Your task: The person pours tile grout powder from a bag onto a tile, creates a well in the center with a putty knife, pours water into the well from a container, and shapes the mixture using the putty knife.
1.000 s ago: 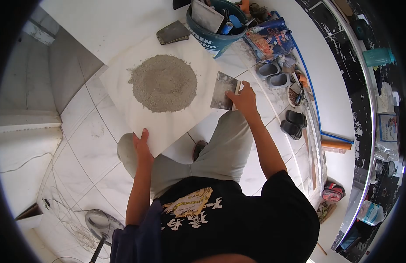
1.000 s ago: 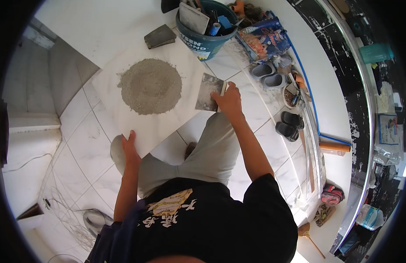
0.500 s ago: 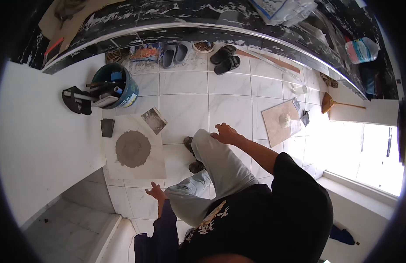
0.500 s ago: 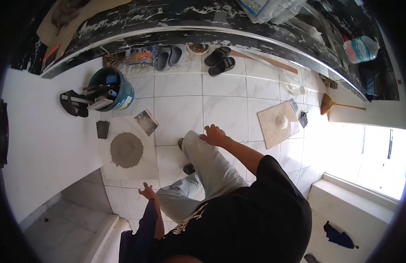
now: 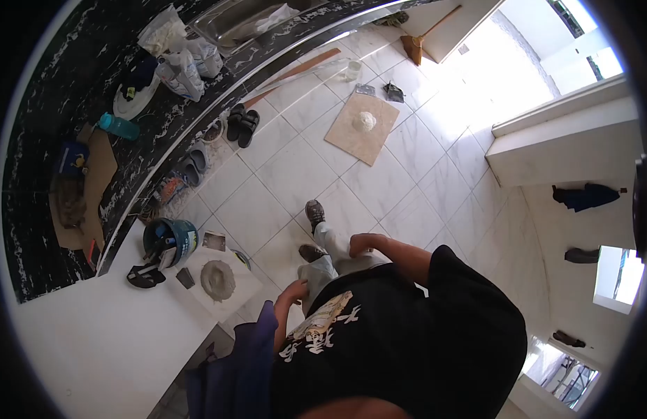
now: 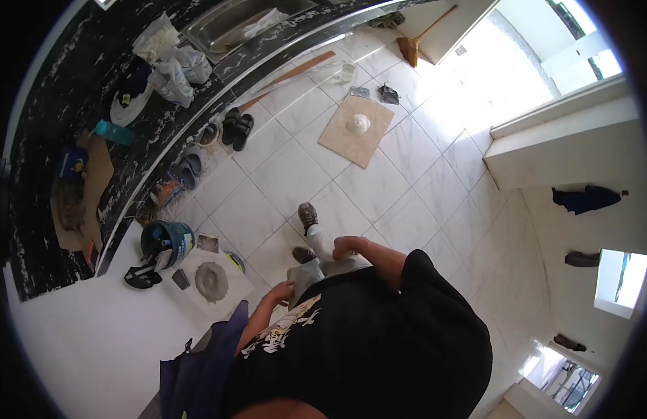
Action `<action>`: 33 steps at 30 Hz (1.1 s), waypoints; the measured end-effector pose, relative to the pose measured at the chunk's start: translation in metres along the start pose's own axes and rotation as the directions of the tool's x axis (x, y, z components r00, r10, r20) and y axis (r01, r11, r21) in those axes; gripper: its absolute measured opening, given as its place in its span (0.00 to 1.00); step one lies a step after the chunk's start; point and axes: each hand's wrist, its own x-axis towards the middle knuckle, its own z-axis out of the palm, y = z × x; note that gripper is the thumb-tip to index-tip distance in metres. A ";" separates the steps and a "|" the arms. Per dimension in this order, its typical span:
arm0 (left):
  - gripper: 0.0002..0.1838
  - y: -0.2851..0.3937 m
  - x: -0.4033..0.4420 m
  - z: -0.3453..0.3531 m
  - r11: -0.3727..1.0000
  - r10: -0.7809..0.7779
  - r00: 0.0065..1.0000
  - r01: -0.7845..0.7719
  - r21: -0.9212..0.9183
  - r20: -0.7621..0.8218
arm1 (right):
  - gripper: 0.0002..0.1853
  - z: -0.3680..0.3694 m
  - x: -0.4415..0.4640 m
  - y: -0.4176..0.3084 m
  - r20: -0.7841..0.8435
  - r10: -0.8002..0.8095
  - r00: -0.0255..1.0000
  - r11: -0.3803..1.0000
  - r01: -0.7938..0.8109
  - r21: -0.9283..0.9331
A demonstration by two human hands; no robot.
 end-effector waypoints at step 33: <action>0.25 0.636 0.284 0.167 0.385 0.548 0.783 -0.550 0.741 0.296 | 0.10 -0.186 -0.171 0.619 -0.380 0.481 0.790 0.458 0.143 0.877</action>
